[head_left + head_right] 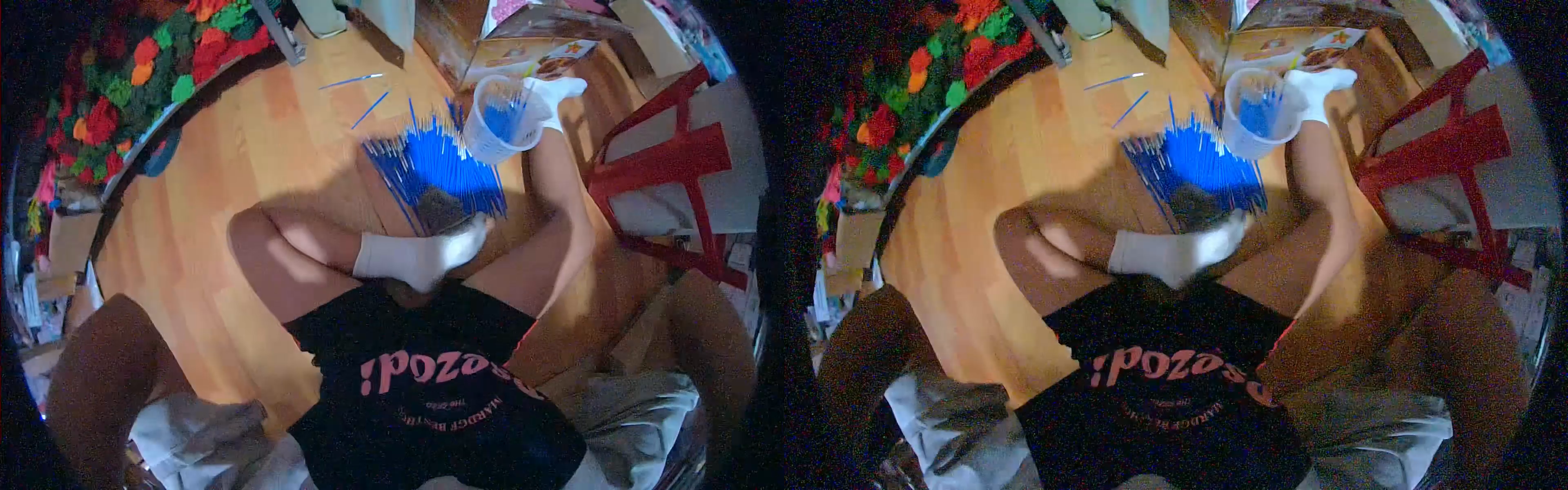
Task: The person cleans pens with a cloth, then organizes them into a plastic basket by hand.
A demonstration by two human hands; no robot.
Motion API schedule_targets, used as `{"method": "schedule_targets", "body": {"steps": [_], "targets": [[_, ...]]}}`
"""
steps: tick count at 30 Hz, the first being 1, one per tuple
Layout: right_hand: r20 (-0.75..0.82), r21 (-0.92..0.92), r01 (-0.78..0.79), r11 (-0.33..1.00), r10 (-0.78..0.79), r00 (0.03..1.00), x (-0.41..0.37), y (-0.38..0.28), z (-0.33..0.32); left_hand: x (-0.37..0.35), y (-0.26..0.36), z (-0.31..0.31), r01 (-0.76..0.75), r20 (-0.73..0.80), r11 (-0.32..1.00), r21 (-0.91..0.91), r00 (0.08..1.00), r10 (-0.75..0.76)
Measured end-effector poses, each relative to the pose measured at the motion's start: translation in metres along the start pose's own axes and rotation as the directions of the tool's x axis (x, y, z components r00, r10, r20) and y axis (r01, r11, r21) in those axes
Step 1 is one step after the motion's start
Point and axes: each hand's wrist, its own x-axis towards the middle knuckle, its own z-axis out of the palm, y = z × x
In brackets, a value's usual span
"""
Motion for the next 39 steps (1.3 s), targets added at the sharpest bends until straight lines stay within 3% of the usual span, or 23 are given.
{"method": "schedule_targets", "body": {"steps": [13,22,39], "targets": [[0.033,0.131,0.062,0.989,-0.067,0.997,-0.021,0.018,0.034,-0.007,-0.002,-0.017,-0.011,-0.080,0.995,0.096,0.997,0.019],[0.042,0.095,-0.017,0.995,0.013,0.999,-0.006,0.054,-0.014,-0.015,-0.003,-0.014,0.022,-0.138,0.999,0.039,0.990,-0.017],[0.034,0.091,-0.052,0.994,0.049,0.998,0.003,0.057,-0.010,-0.020,0.004,-0.012,0.000,-0.128,1.000,0.023,0.992,0.002]]}}
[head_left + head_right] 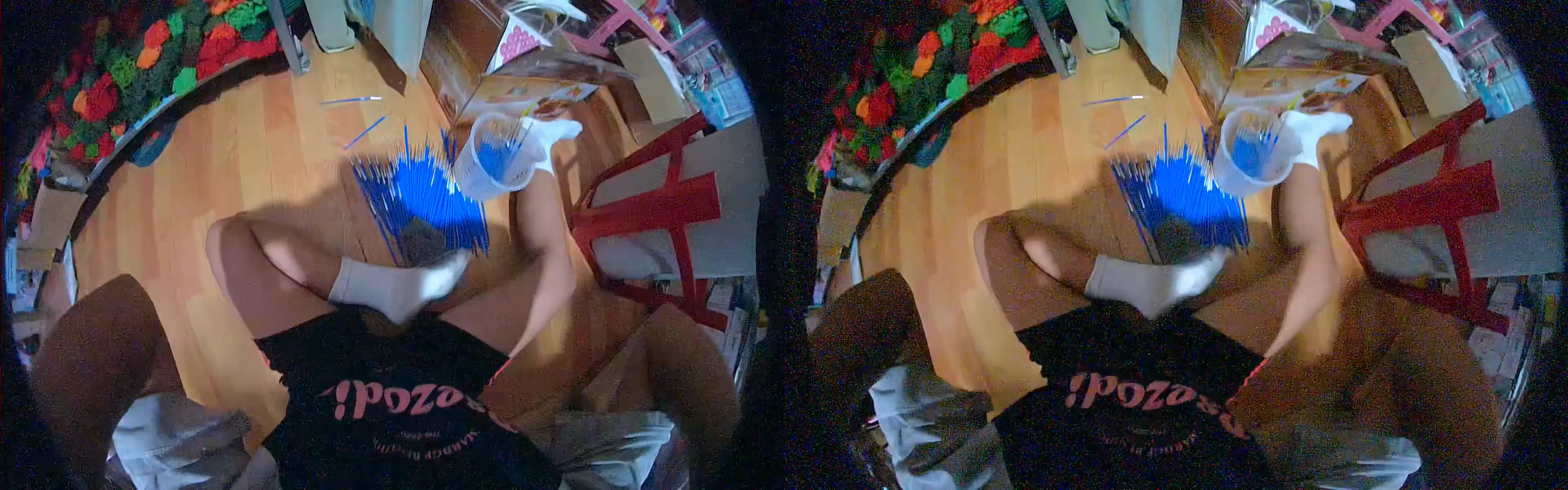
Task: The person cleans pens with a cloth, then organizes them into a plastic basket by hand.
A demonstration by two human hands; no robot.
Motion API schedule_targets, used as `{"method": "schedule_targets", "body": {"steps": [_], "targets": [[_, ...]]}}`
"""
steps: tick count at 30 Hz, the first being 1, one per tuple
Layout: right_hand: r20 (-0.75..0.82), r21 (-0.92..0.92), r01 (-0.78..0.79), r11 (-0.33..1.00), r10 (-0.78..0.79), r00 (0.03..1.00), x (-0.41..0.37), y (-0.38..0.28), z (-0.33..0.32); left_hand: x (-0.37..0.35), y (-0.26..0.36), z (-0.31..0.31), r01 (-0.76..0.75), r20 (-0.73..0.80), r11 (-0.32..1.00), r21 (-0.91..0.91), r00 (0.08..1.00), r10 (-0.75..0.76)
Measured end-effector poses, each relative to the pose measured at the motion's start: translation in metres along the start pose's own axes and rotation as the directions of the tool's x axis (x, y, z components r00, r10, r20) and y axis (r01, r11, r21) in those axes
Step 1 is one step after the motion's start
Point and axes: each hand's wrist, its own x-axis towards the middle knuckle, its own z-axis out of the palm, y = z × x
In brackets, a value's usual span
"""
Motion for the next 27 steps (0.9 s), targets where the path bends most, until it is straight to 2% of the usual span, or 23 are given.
{"method": "schedule_targets", "body": {"steps": [6,8,11,12,14,15,16,17,18,20,21,23,24,26,27], "targets": [[-0.018,-0.036,0.015,0.999,-0.015,1.000,0.016,0.009,0.008,0.007,-0.003,0.001,-0.016,-0.008,1.000,-0.026,1.000,0.016],[-0.052,-0.042,-0.004,0.999,0.002,0.999,0.029,0.023,0.029,0.002,0.001,-0.003,-0.041,-0.038,0.998,-0.040,0.999,0.039],[-0.100,-0.026,-0.094,0.995,0.091,0.991,0.014,0.051,0.058,-0.021,-0.015,0.002,-0.032,-0.165,0.999,-0.021,0.986,0.028],[-0.090,-0.036,-0.169,0.985,0.166,0.982,-0.002,0.069,0.072,-0.031,-0.030,0.008,0.025,-0.218,1.000,0.008,0.976,-0.023],[0.001,-0.092,-0.325,0.941,0.326,0.945,-0.064,0.112,0.107,-0.069,-0.084,0.038,0.319,-0.266,0.945,0.073,0.919,-0.290],[0.222,-0.203,-0.340,0.918,0.381,0.897,-0.093,0.117,0.115,-0.091,-0.125,0.065,0.514,-0.215,0.850,0.118,0.848,-0.484],[0.364,-0.326,-0.282,0.902,0.395,0.843,-0.139,0.148,0.123,-0.120,-0.161,0.092,0.655,-0.128,0.736,0.172,0.756,-0.642],[0.420,-0.389,-0.330,0.860,0.485,0.767,-0.160,0.145,0.128,-0.149,-0.186,0.115,0.745,-0.031,0.630,0.219,0.651,-0.759],[0.468,-0.456,-0.363,0.813,0.566,0.679,-0.179,0.141,0.131,-0.176,-0.200,0.130,0.833,0.102,0.506,0.222,0.497,-0.862],[0.553,-0.533,-0.233,0.813,0.543,0.632,-0.209,0.146,0.130,-0.199,-0.208,0.158,0.820,0.024,0.373,0.434,0.403,-0.915],[0.587,-0.547,-0.177,0.818,0.526,0.616,-0.211,0.145,0.130,-0.207,-0.218,0.171,0.823,0.014,0.372,0.429,0.406,-0.914],[0.584,-0.566,-0.184,0.804,0.548,0.599,-0.208,0.148,0.130,-0.219,-0.230,0.189,0.704,0.094,0.387,0.596,0.417,-0.904],[0.577,-0.584,-0.198,0.787,0.575,0.580,-0.207,0.149,0.130,-0.214,-0.225,0.193,0.708,0.094,0.384,0.593,0.413,-0.906],[0.584,-0.581,-0.193,0.791,0.570,0.578,-0.204,0.154,0.132,-0.198,-0.214,0.201,0.739,-0.049,0.359,0.571,0.467,-0.883],[0.590,-0.573,-0.197,0.795,0.568,0.573,-0.205,0.156,0.133,-0.205,-0.222,0.208,0.745,-0.051,0.357,0.564,0.463,-0.885]]}}
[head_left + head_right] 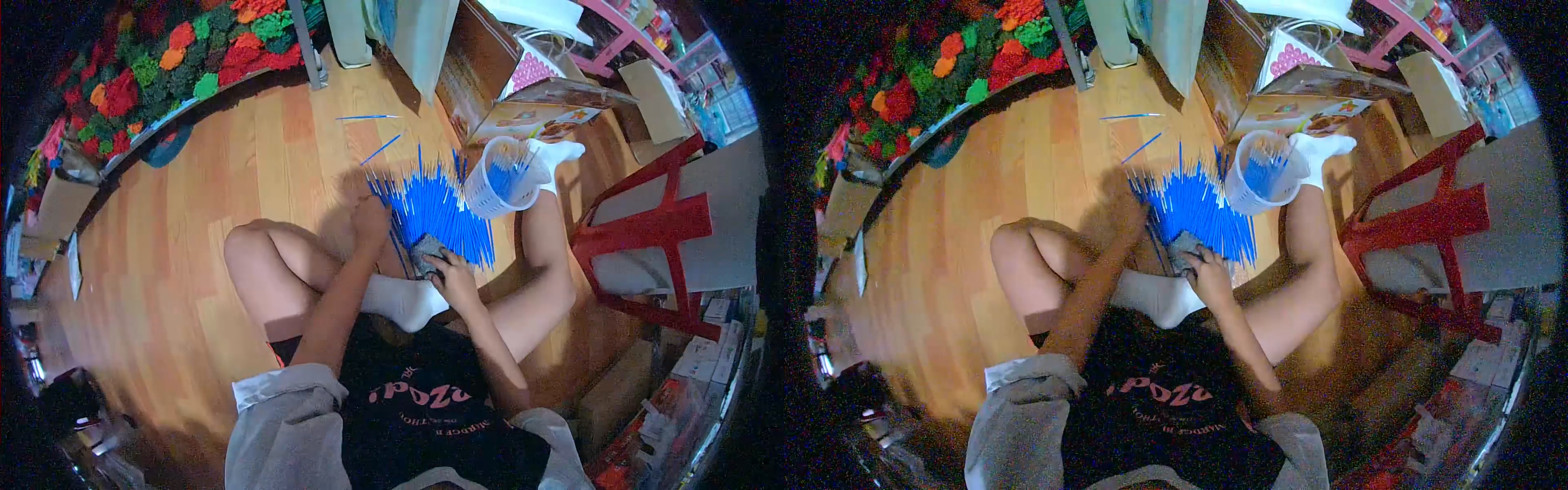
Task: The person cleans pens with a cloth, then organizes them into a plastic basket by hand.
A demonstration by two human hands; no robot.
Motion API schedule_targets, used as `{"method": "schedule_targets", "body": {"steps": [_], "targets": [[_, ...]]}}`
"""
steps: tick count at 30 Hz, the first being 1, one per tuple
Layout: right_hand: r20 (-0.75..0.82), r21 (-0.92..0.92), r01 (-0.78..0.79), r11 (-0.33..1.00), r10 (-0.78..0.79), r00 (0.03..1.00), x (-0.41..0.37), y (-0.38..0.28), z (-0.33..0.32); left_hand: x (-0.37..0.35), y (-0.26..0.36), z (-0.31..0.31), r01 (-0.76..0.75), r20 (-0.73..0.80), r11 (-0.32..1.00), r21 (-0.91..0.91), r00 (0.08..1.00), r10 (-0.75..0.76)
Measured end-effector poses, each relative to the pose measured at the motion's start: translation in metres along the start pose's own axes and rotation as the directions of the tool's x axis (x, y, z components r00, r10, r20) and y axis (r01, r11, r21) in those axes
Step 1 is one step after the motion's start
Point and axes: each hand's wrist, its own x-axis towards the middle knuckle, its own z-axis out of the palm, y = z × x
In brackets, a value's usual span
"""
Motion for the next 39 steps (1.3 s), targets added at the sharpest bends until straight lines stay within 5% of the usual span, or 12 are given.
{"method": "schedule_targets", "body": {"steps": [3,5,12,15,17,18,20,27,30,33,36,39], "targets": [[-0.028,0.020,0.016,1.000,-0.016,0.999,0.003,0.002,0.008,0.003,-0.011,0.024,0.089,0.127,0.994,-0.069,0.989,-0.080],[-0.021,0.025,0.017,1.000,-0.016,1.000,0.004,0.000,0.008,-0.007,0.003,0.003,0.084,-0.108,0.980,-0.183,0.989,-0.105],[-0.040,0.009,0.025,1.000,-0.024,0.999,0.007,0.007,0.017,-0.003,0.007,0.005,0.196,0.021,0.975,-0.099,0.981,-0.195],[-0.029,0.035,0.015,0.999,-0.014,0.999,0.008,0.004,0.014,0.004,-0.001,0.018,0.082,-0.009,0.992,-0.091,0.996,-0.084],[-0.026,0.074,0.014,0.997,-0.012,1.000,0.010,0.005,0.014,0.011,-0.008,0.017,-0.342,0.129,0.930,0.136,0.937,0.326],[-0.030,0.112,0.013,0.994,-0.010,1.000,0.011,0.006,0.014,0.015,-0.007,0.025,-0.340,0.131,0.931,0.136,0.937,0.323],[-0.028,0.113,0.015,0.993,-0.012,1.000,0.013,0.005,0.013,0.024,-0.006,0.054,0.207,0.053,0.972,-0.108,0.978,-0.202],[-0.067,0.152,0.049,0.987,-0.039,0.997,0.015,0.013,0.016,0.017,0.005,0.023,0.078,-0.100,0.989,-0.129,0.991,-0.092],[-0.074,0.192,0.044,0.980,-0.031,0.997,0.017,0.013,0.015,0.022,-0.008,0.023,0.118,0.155,0.987,-0.110,0.983,-0.100],[-0.071,0.222,0.046,0.974,-0.031,0.997,0.017,0.014,0.013,0.028,-0.016,0.011,-0.128,-0.055,0.990,0.058,0.990,0.131],[-0.081,0.232,0.041,0.972,-0.022,0.996,0.017,0.016,0.016,0.038,-0.028,0.002,-0.170,-0.018,0.970,-0.174,0.985,0.170],[-0.096,0.219,0.044,0.975,-0.023,0.995,0.018,0.016,0.017,0.034,-0.018,-0.049,0.074,0.006,0.934,-0.351,0.997,-0.077]]}}
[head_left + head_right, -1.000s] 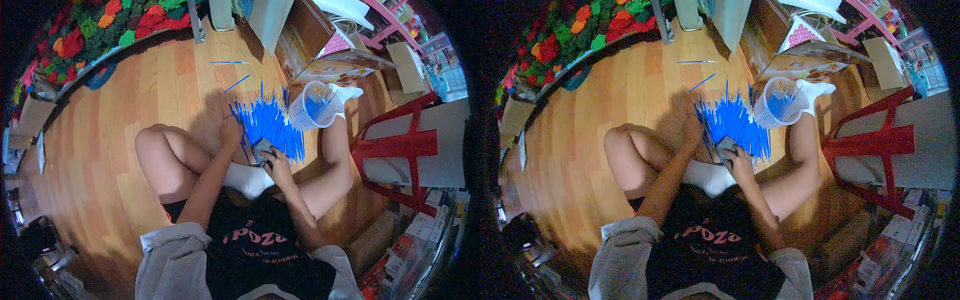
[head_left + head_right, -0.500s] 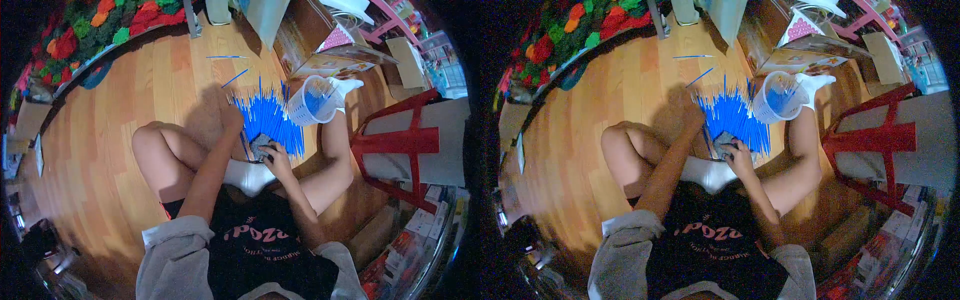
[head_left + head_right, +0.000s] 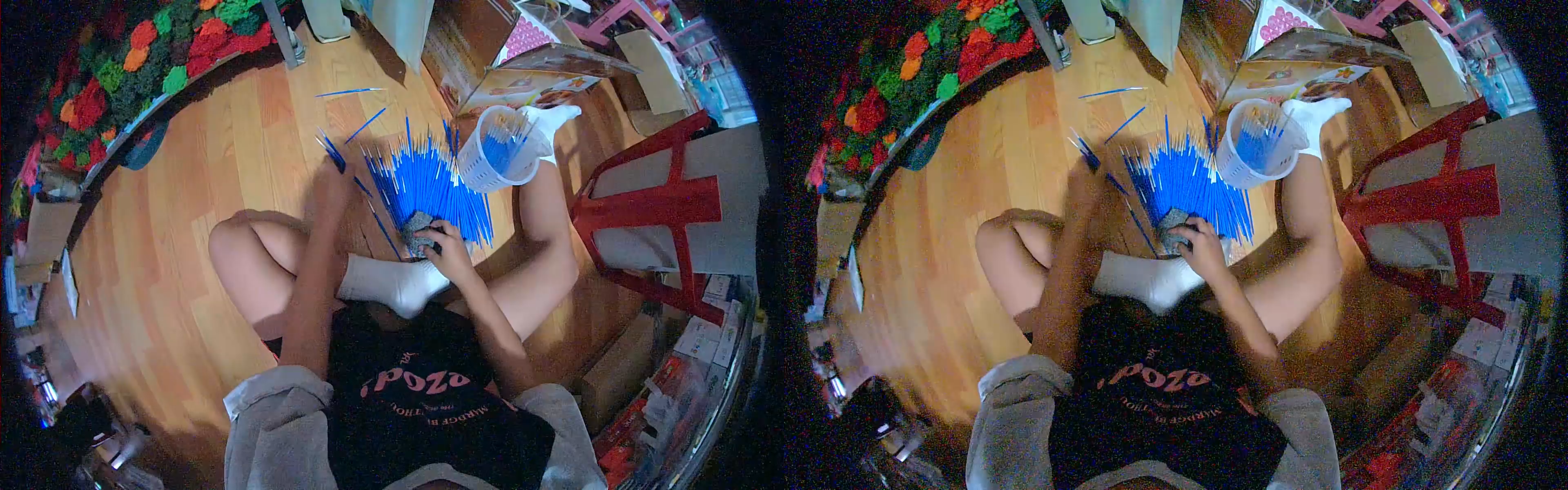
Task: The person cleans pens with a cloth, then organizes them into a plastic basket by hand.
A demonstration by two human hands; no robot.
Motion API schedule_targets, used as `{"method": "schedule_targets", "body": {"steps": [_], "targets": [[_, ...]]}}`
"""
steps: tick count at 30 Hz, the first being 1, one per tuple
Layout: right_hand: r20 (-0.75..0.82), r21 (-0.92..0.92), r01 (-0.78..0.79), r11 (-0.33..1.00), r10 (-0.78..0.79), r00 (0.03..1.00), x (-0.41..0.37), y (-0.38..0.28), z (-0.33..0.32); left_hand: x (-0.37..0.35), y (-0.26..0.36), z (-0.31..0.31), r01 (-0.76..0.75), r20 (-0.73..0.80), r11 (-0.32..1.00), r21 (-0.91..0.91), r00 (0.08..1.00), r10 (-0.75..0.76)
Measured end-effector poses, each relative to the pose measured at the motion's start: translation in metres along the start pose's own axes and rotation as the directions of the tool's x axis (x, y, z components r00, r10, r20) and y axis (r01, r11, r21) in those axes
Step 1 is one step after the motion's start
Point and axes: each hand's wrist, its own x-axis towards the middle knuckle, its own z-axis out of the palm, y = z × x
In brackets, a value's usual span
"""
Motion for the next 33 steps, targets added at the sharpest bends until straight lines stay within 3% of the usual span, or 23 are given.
{"method": "schedule_targets", "body": {"steps": [2,8,14,18,20,21,23,27,29,30,31,32,33], "targets": [[0.009,0.023,-0.014,1.000,0.014,1.000,0.000,0.003,0.001,0.005,-0.005,-0.008,-0.097,-0.024,0.985,0.141,0.995,0.102],[0.031,0.026,-0.046,0.999,0.045,0.998,0.000,0.004,0.003,-0.006,0.012,-0.013,-0.120,-0.015,0.981,0.150,0.992,0.123],[0.012,0.030,-0.044,0.999,0.044,0.999,-0.001,0.003,0.001,-0.023,0.015,-0.009,-0.120,0.018,0.993,-0.017,0.993,0.121],[-0.009,0.012,-0.011,1.000,0.011,1.000,0.000,0.001,0.001,-0.023,-0.002,-0.004,-0.135,0.040,0.991,0.001,0.990,0.135],[0.012,-0.066,0.032,0.997,-0.032,0.999,0.001,0.000,0.001,-0.032,0.008,-0.007,-0.047,0.006,0.980,0.194,0.999,0.047],[0.028,-0.145,0.071,0.987,-0.068,0.997,0.001,-0.002,0.001,-0.029,0.003,-0.005,-0.044,-0.001,0.980,0.195,0.999,0.045],[0.042,-0.173,0.033,0.984,-0.026,0.999,0.004,-0.021,-0.005,-0.019,-0.017,0.010,0.004,0.033,0.987,0.161,0.999,-0.009],[0.069,-0.224,-0.058,0.973,0.075,0.995,0.005,-0.027,-0.004,-0.012,-0.041,0.025,-0.033,0.079,0.999,0.016,0.996,0.032],[0.075,-0.240,-0.042,0.970,0.062,0.995,0.004,-0.015,0.003,-0.018,-0.040,0.024,-0.101,0.254,0.987,-0.127,0.958,0.131],[0.007,-0.139,-0.073,0.988,0.074,0.997,0.004,-0.009,0.006,-0.022,-0.033,0.022,-0.104,0.250,0.986,-0.131,0.959,0.134],[-0.060,-0.035,-0.096,0.995,0.094,0.994,0.004,-0.007,0.005,-0.026,-0.023,0.019,0.050,0.431,0.946,-0.321,0.897,0.098],[-0.062,-0.042,-0.095,0.995,0.092,0.994,0.006,-0.005,0.003,-0.029,-0.014,0.017,0.233,0.597,0.855,-0.463,0.795,0.106],[-0.163,0.335,-0.186,0.924,0.251,0.954,0.009,-0.004,-0.003,-0.032,-0.013,0.018,0.233,0.596,0.851,-0.471,0.796,0.112]]}}
